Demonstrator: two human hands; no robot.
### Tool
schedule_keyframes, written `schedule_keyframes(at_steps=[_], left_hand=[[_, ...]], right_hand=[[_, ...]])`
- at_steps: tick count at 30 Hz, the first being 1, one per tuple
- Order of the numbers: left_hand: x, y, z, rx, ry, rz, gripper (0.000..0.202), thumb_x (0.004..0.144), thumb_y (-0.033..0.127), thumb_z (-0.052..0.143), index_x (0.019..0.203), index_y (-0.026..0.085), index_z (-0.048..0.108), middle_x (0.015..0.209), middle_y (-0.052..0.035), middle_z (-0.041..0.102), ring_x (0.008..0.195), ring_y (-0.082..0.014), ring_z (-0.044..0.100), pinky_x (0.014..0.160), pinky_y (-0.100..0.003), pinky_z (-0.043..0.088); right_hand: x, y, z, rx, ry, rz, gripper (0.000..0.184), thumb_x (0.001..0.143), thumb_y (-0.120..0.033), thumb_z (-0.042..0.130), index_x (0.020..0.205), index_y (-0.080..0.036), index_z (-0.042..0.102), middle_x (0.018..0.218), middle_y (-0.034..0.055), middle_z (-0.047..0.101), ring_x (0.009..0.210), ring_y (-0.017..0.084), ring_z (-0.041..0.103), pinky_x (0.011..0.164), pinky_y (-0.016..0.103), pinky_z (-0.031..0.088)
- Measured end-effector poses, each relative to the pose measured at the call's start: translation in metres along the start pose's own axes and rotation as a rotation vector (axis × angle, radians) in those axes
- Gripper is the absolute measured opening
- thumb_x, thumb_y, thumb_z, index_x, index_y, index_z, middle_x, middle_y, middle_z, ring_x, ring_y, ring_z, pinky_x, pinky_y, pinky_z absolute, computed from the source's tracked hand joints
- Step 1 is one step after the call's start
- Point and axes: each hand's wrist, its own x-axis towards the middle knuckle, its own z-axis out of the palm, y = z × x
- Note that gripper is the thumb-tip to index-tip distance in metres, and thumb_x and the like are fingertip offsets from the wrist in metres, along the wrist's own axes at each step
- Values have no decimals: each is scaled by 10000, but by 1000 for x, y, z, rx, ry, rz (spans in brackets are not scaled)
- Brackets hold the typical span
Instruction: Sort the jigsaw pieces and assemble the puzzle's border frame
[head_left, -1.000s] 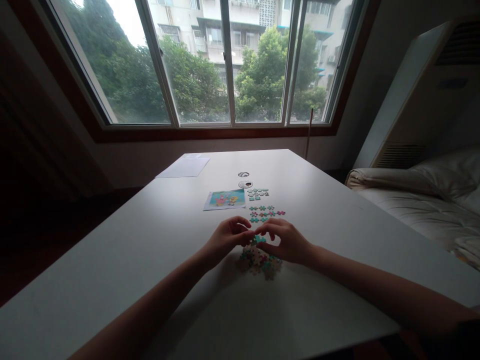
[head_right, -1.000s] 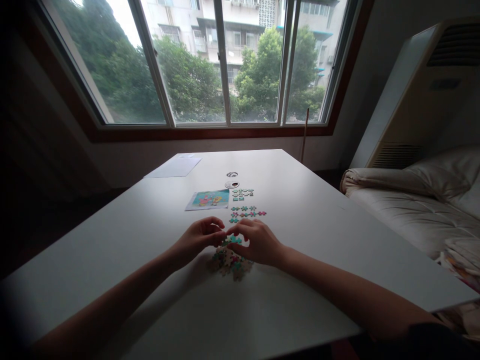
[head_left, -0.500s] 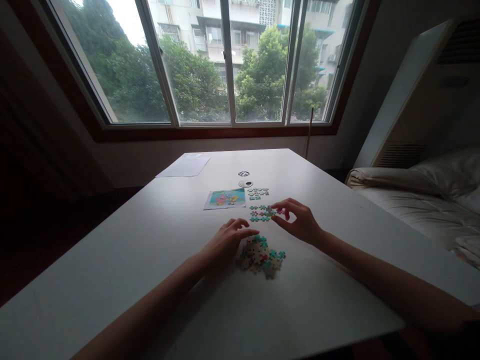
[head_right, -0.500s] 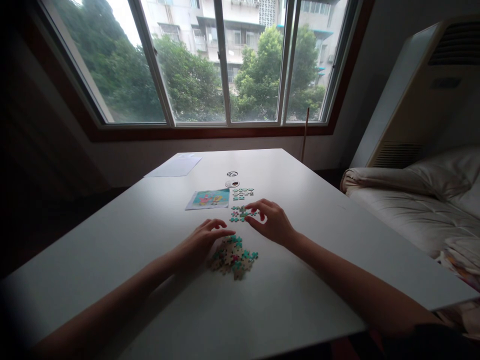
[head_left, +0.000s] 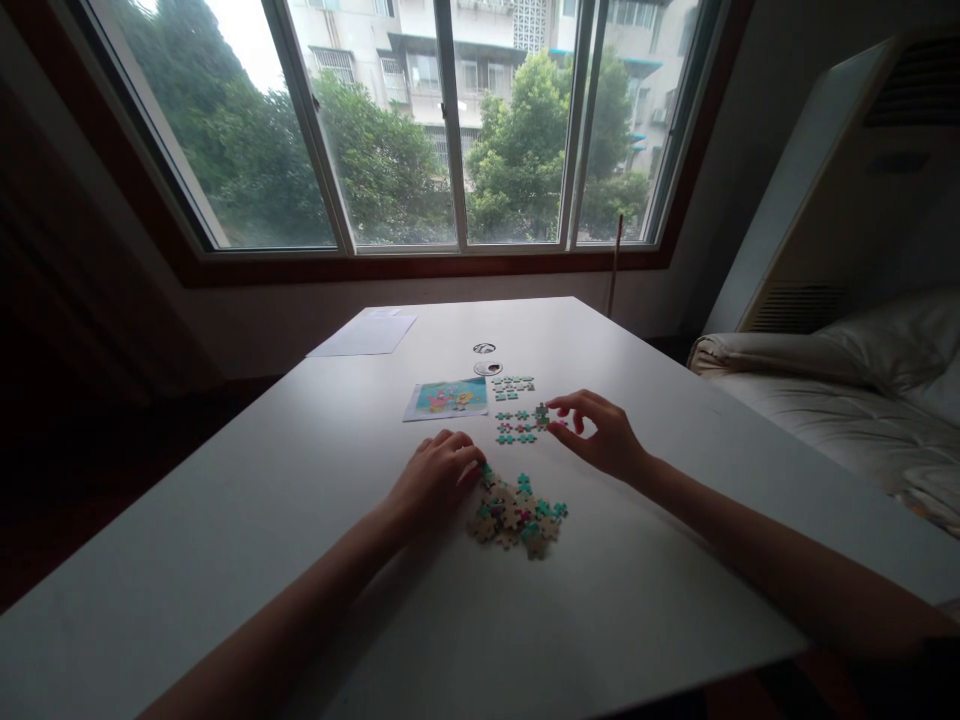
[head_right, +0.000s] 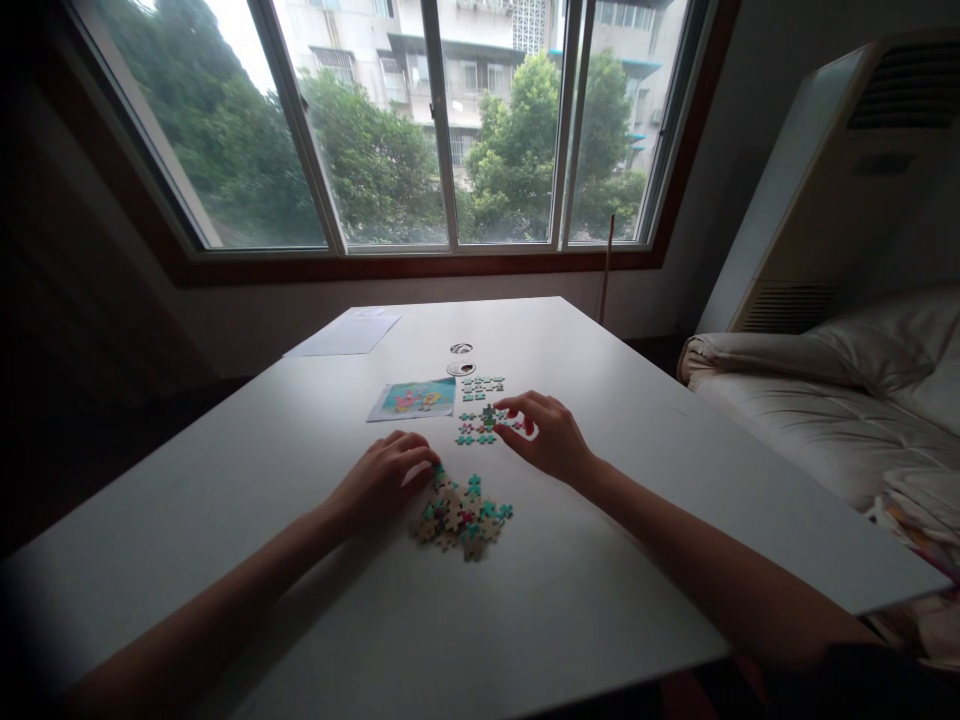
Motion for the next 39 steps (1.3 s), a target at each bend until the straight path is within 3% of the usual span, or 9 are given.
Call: schedule_keyframes(at_steps=[7,13,17,22,29,39], left_hand=[[0,-2,-4,-33,-15,10,85,815,231,545,837,201,621,880,-52,602,866,-224,508,764,-365,392],[0,-2,-5,-39,-34,29,149,831,264,527,935,208,617,931,-66,603,887,-228,511,771,-361,397],[2,-1,-8,-56,-55,30,122,831,224,526,890,203,631,901,-62,600,859,-216,517,758,-342,401],[4,-8,-11,-42,-65,22,162,843,145,481,862,189,635,883,-65,610,838,-204,519,738,-322,403],[3,-10,-17,-86,-82,50,146,837,201,510,882,195,650,878,-74,612,831,-206,523,741,-322,412],[4,-15,-17,-91,-91,41,171,836,161,495,911,207,641,907,-61,603,843,-199,523,751,-313,413]], right_hand=[[1,2,-2,-23,-4,-15,195,793,-301,566,945,-184,602,746,16,601,511,78,464,588,256,427],[-1,7,-2,-34,-10,24,215,794,-322,562,955,-184,600,765,20,602,508,75,467,583,248,426],[3,14,0,-58,-51,56,219,790,-322,567,953,-180,602,773,19,605,497,71,460,577,242,424],[17,44,13,-77,-177,181,240,774,-331,565,963,-188,608,768,13,617,516,84,495,552,229,414],[30,98,29,-142,-330,518,255,732,-346,581,921,-188,648,768,13,653,626,122,564,608,229,409],[62,132,59,-168,-346,694,309,708,-363,601,942,-172,667,847,57,659,732,148,586,641,228,407]])
